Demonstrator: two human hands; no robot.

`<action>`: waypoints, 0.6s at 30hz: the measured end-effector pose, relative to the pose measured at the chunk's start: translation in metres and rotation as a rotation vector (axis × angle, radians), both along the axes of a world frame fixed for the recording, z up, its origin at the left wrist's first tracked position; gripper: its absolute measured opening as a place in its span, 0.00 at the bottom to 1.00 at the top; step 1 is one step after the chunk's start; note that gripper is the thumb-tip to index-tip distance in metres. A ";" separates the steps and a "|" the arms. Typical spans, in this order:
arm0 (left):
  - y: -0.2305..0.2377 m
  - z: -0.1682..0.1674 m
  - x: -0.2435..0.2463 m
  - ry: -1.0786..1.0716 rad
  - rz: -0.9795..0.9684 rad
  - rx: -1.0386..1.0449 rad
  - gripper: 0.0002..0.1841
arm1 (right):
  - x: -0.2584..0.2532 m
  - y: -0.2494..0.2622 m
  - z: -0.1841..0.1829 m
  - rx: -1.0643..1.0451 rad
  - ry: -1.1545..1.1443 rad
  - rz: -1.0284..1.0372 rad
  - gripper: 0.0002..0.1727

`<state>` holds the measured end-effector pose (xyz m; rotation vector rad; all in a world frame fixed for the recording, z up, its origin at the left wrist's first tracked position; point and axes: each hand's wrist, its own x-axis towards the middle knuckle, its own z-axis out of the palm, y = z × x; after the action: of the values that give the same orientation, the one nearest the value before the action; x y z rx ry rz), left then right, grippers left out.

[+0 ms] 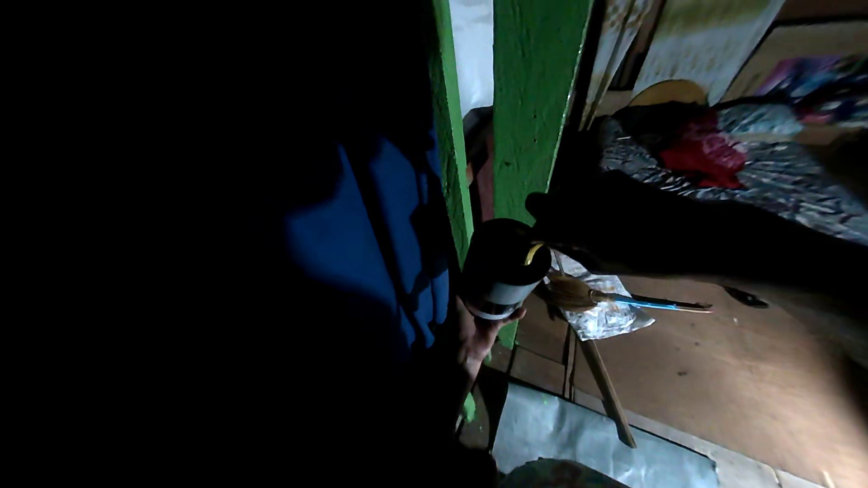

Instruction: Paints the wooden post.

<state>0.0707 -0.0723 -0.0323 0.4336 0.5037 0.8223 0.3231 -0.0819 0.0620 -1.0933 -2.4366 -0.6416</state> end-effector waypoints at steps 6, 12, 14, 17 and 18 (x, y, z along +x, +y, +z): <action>0.013 0.028 0.006 0.078 0.042 0.040 0.34 | 0.013 -0.021 0.020 0.046 -0.085 -0.113 0.25; 0.029 0.030 0.008 0.058 0.106 0.098 0.36 | 0.012 -0.015 0.022 0.133 -0.123 -0.114 0.13; 0.032 0.032 0.002 0.049 0.113 0.118 0.34 | 0.002 -0.015 0.029 0.263 -0.079 -0.065 0.09; 0.038 0.033 -0.005 0.028 0.174 0.097 0.37 | -0.066 -0.071 0.109 -0.039 -0.218 -0.301 0.05; 0.041 0.034 -0.006 0.033 0.209 0.078 0.38 | -0.075 -0.075 0.116 -0.046 -0.174 -0.283 0.07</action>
<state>0.0648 -0.0318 0.0015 0.4725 0.5553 1.0396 0.2481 -0.1566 0.1782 -1.4747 -2.4723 -0.8009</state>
